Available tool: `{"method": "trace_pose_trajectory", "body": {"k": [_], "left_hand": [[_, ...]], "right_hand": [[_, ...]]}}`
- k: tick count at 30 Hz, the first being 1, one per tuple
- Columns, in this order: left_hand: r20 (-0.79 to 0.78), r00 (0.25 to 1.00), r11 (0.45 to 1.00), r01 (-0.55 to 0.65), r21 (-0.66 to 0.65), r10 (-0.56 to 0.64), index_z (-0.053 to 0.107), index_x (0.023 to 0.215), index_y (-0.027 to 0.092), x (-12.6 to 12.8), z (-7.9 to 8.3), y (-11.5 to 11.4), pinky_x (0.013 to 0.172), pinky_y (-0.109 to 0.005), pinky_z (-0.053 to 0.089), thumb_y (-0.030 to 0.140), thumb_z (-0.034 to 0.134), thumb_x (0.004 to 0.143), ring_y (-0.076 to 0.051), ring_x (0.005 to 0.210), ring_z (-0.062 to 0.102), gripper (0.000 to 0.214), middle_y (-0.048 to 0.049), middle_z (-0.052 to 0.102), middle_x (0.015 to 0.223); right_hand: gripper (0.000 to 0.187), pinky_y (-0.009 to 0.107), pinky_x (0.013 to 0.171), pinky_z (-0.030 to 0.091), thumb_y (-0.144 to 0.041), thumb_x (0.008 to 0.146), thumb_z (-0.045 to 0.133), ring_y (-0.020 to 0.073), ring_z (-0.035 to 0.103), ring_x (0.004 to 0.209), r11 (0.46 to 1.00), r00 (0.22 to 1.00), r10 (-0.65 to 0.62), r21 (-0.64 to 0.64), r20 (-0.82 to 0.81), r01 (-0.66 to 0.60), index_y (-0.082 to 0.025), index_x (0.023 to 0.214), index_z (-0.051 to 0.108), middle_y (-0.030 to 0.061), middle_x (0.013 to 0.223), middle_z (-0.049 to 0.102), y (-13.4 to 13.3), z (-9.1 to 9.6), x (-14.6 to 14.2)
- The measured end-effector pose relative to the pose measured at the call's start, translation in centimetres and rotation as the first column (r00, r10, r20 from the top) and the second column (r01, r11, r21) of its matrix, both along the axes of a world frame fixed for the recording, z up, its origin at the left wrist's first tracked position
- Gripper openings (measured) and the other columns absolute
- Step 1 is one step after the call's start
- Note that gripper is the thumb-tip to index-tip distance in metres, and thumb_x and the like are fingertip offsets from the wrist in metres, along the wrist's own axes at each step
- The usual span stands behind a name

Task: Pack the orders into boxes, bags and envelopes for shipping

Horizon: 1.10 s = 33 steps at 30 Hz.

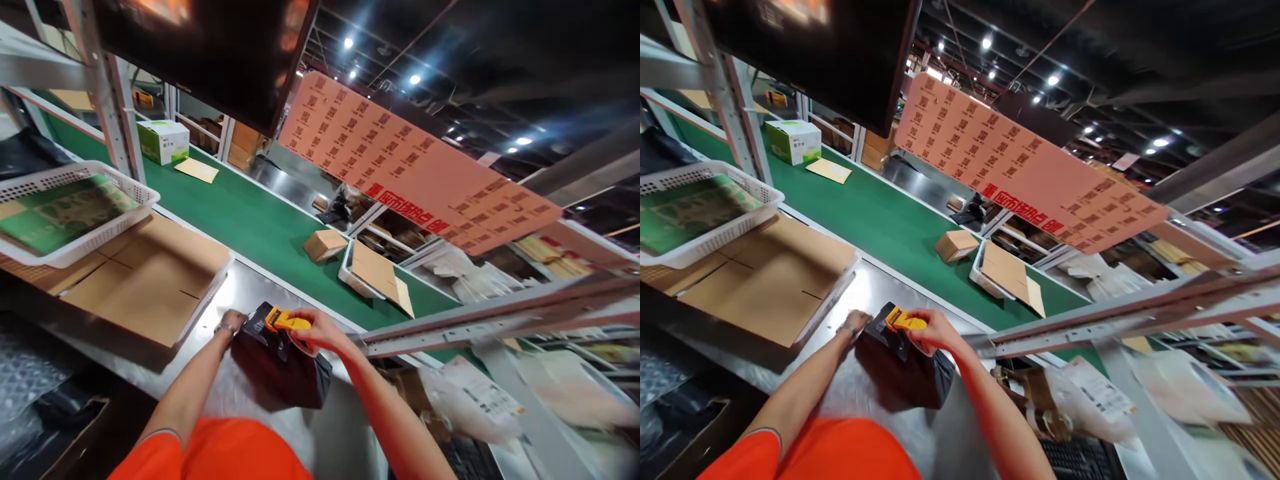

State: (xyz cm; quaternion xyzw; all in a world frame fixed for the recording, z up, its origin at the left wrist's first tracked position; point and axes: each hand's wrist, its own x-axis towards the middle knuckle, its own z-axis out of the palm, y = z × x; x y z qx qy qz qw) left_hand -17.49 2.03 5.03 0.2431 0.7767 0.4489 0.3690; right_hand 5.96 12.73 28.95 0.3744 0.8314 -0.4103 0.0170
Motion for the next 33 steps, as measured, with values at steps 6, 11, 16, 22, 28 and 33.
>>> {"method": "trace_pose_trajectory", "body": {"k": [6, 11, 16, 22, 28, 33], "left_hand": [[-0.187, 0.979, 0.993, -0.093, -0.069, 0.079, 0.068, 0.14, 0.0, 0.6, 1.3, -0.9, 0.112, -0.055, 0.053, 0.05, 0.056, 0.099, -0.045, 0.132, 0.069, 0.066, -0.029, 0.079, 0.126], [-0.467, 0.836, 0.82, 0.467, 0.33, -0.288, 0.06, 0.162, 0.016, 10.7, 5.3, -4.2, 0.121, -0.053, 0.054, 0.044, 0.041, 0.106, -0.037, 0.129, 0.072, 0.065, -0.0206, 0.078, 0.134], [-0.768, 0.243, 0.144, 0.97, 0.195, -0.593, 0.06, 0.164, 0.024, 22.6, 6.1, -5.7, 0.121, -0.062, 0.055, 0.04, 0.06, 0.095, -0.04, 0.136, 0.071, 0.071, -0.0214, 0.076, 0.143], [-0.673, 0.243, 0.376, 0.925, -0.056, -0.699, 0.056, 0.17, 0.023, 20.5, 5.1, -2.1, 0.139, -0.061, 0.036, 0.052, 0.067, 0.095, -0.044, 0.171, 0.035, 0.081, -0.0169, 0.052, 0.177], [-0.603, 0.346, 0.488, 0.868, -0.085, -0.719, 0.062, 0.163, 0.024, 18.8, 3.2, -2.1, 0.134, -0.055, 0.046, 0.056, 0.068, 0.096, -0.044, 0.163, 0.05, 0.074, -0.0167, 0.06, 0.17], [-0.646, 0.282, 0.456, 0.882, -0.117, -0.709, 0.044, 0.174, 0.013, 18.5, 2.0, -2.2, 0.141, -0.056, 0.034, 0.047, 0.066, 0.096, -0.039, 0.172, 0.036, 0.088, -0.0222, 0.042, 0.182]], "right_hand": [[0.054, 0.039, 0.086, 0.061, -0.043, 0.069, 0.088, 0.0271, 0.076, 0.09, 0.994, 0.997, -0.056, -0.096, -0.044, 0.052, -0.02, 0.118, 0.086, 0.0052, 0.1, 0.086, 1.4, -1.1, 1.0], [0.056, 0.035, 0.085, 0.06, -0.044, 0.069, 0.089, 0.0241, 0.075, 0.091, 0.994, 0.996, -0.011, -0.108, -0.091, 0.002, -0.019, 0.119, 0.085, 0.004, 0.102, 0.085, 2.4, -2.1, 1.5], [0.054, 0.034, 0.088, 0.058, -0.044, 0.07, 0.091, 0.0236, 0.074, 0.093, 0.999, 0.994, 0.023, -0.043, -0.102, -0.027, -0.021, 0.119, 0.087, 0.0021, 0.106, 0.085, 2.7, -2.9, 2.2], [0.054, 0.034, 0.09, 0.057, -0.044, 0.073, 0.088, 0.025, 0.074, 0.096, 0.999, 0.989, 0.02, -0.027, -0.146, -0.024, -0.02, 0.122, 0.087, 0.0026, 0.106, 0.085, 2.5, -3.6, 3.8], [0.051, 0.028, 0.071, 0.055, -0.035, 0.068, 0.085, 0.0187, 0.07, 0.075, 0.994, 0.981, -0.07, -0.1, -0.183, 0.052, -0.022, 0.117, 0.087, -0.0014, 0.088, 0.081, 1.5, -3.3, 11.3], [0.051, 0.026, 0.053, 0.044, -0.026, 0.069, 0.078, 0.015, 0.06, 0.056, 0.978, 0.978, -0.195, -0.089, -0.071, 0.188, -0.025, 0.119, 0.087, -0.0004, 0.077, 0.076, 0.1, -3.2, 23.4]]}}
